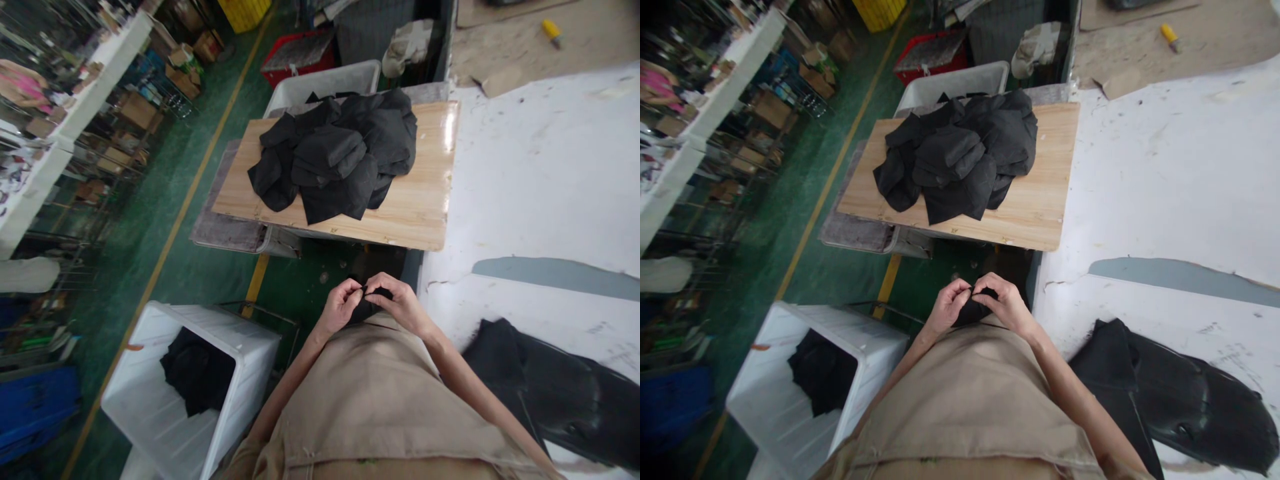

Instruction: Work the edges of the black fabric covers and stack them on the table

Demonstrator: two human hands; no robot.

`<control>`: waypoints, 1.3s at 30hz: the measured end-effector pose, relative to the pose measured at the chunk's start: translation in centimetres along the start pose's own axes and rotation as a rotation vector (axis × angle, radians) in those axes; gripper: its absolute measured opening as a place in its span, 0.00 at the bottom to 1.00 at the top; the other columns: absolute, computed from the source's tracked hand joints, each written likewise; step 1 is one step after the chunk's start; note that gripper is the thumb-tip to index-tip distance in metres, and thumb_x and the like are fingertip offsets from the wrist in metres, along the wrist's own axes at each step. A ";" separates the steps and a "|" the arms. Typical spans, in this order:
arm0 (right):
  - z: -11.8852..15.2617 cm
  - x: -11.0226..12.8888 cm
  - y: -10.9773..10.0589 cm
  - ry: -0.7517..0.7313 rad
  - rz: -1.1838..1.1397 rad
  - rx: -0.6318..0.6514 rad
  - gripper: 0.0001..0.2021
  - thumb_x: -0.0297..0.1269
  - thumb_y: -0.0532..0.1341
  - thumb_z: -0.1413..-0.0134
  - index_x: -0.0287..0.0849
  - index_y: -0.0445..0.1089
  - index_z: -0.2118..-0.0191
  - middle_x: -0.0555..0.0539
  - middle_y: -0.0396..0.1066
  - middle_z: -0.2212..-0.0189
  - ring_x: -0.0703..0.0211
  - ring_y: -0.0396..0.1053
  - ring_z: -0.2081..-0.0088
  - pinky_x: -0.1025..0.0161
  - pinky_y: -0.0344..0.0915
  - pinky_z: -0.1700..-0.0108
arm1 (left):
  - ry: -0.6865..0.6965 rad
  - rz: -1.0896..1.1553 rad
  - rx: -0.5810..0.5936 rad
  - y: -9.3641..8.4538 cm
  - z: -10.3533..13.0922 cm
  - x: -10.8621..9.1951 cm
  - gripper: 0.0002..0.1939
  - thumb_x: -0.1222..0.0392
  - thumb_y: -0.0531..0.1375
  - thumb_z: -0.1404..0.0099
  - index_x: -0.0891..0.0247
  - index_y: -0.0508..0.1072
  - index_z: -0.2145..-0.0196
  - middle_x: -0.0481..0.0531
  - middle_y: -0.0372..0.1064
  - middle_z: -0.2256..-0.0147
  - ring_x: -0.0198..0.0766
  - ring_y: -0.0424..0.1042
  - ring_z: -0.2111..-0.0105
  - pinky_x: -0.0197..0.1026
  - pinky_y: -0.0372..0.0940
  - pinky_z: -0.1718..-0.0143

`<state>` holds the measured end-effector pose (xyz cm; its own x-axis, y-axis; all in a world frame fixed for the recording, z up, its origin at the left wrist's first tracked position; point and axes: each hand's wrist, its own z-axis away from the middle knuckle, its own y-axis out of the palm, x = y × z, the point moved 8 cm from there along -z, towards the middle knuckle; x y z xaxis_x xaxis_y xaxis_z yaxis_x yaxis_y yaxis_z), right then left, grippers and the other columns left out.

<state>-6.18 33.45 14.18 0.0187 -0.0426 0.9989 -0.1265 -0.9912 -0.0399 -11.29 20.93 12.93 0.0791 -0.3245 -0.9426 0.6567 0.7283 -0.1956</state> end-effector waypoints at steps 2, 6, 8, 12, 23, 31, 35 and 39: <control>0.0 -0.4 -0.3 0.024 0.015 -0.039 0.05 0.41 0.64 0.44 0.46 0.72 0.66 0.47 0.70 0.65 0.53 0.69 0.59 0.57 0.65 0.54 | -0.014 0.006 0.025 -0.2 0.2 0.0 0.14 0.53 0.52 0.32 0.65 0.73 0.64 0.49 0.67 0.70 0.34 0.65 0.69 0.35 0.60 0.68; 0.0 -1.2 -0.9 0.064 0.030 -0.087 0.05 0.41 0.64 0.45 0.46 0.72 0.67 0.48 0.71 0.67 0.53 0.69 0.59 0.57 0.65 0.55 | -0.025 0.019 0.085 -0.3 0.5 0.5 0.15 0.51 0.59 0.36 0.65 0.74 0.58 0.51 0.71 0.65 0.36 0.68 0.67 0.35 0.63 0.65; 0.0 -1.6 -0.9 0.074 0.028 -0.089 0.06 0.41 0.64 0.45 0.46 0.72 0.68 0.48 0.71 0.67 0.54 0.69 0.60 0.58 0.65 0.55 | -0.027 -0.017 0.090 -0.4 0.5 0.8 0.15 0.52 0.62 0.38 0.65 0.75 0.58 0.51 0.71 0.66 0.35 0.68 0.68 0.35 0.63 0.66; 0.0 -1.9 -0.6 0.062 0.004 -0.077 0.05 0.40 0.65 0.46 0.46 0.72 0.67 0.48 0.71 0.66 0.54 0.69 0.60 0.58 0.65 0.55 | -0.017 -0.090 0.060 -0.6 0.6 0.8 0.13 0.53 0.62 0.37 0.65 0.76 0.60 0.51 0.73 0.66 0.35 0.69 0.68 0.34 0.63 0.66; -0.2 -3.1 -0.8 0.181 -0.034 -0.093 0.06 0.40 0.66 0.48 0.44 0.72 0.68 0.49 0.71 0.67 0.56 0.69 0.62 0.59 0.65 0.56 | 0.076 -0.211 0.030 -0.5 0.1 0.4 0.10 0.55 0.59 0.35 0.63 0.78 0.63 0.52 0.75 0.66 0.37 0.71 0.67 0.35 0.63 0.64; -0.4 -4.1 -0.6 0.269 -0.118 -0.090 0.11 0.43 0.69 0.54 0.42 0.72 0.73 0.50 0.72 0.71 0.57 0.69 0.65 0.60 0.64 0.59 | 0.056 -0.183 0.105 -0.5 0.1 0.3 0.12 0.55 0.56 0.33 0.66 0.76 0.65 0.50 0.71 0.69 0.35 0.68 0.69 0.33 0.61 0.66; -0.6 -4.3 -0.5 0.302 -0.130 -0.068 0.13 0.46 0.70 0.55 0.42 0.71 0.74 0.50 0.71 0.72 0.58 0.68 0.67 0.61 0.64 0.63 | 0.037 -0.141 0.134 -0.4 -0.2 0.3 0.13 0.54 0.57 0.34 0.67 0.75 0.66 0.49 0.69 0.70 0.34 0.66 0.69 0.33 0.60 0.67; -0.7 -3.8 -0.5 0.300 -0.105 -0.052 0.14 0.47 0.69 0.54 0.42 0.71 0.74 0.50 0.71 0.73 0.59 0.67 0.69 0.62 0.63 0.65 | -0.017 -0.125 0.102 -0.5 -0.5 0.7 0.14 0.52 0.60 0.37 0.67 0.74 0.70 0.47 0.66 0.75 0.31 0.62 0.74 0.33 0.57 0.72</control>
<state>-6.90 34.24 10.41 -0.2578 0.1057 0.9604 -0.1900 -0.9801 0.0569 -11.92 20.63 12.27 0.0041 -0.4198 -0.9076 0.7346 0.6170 -0.2821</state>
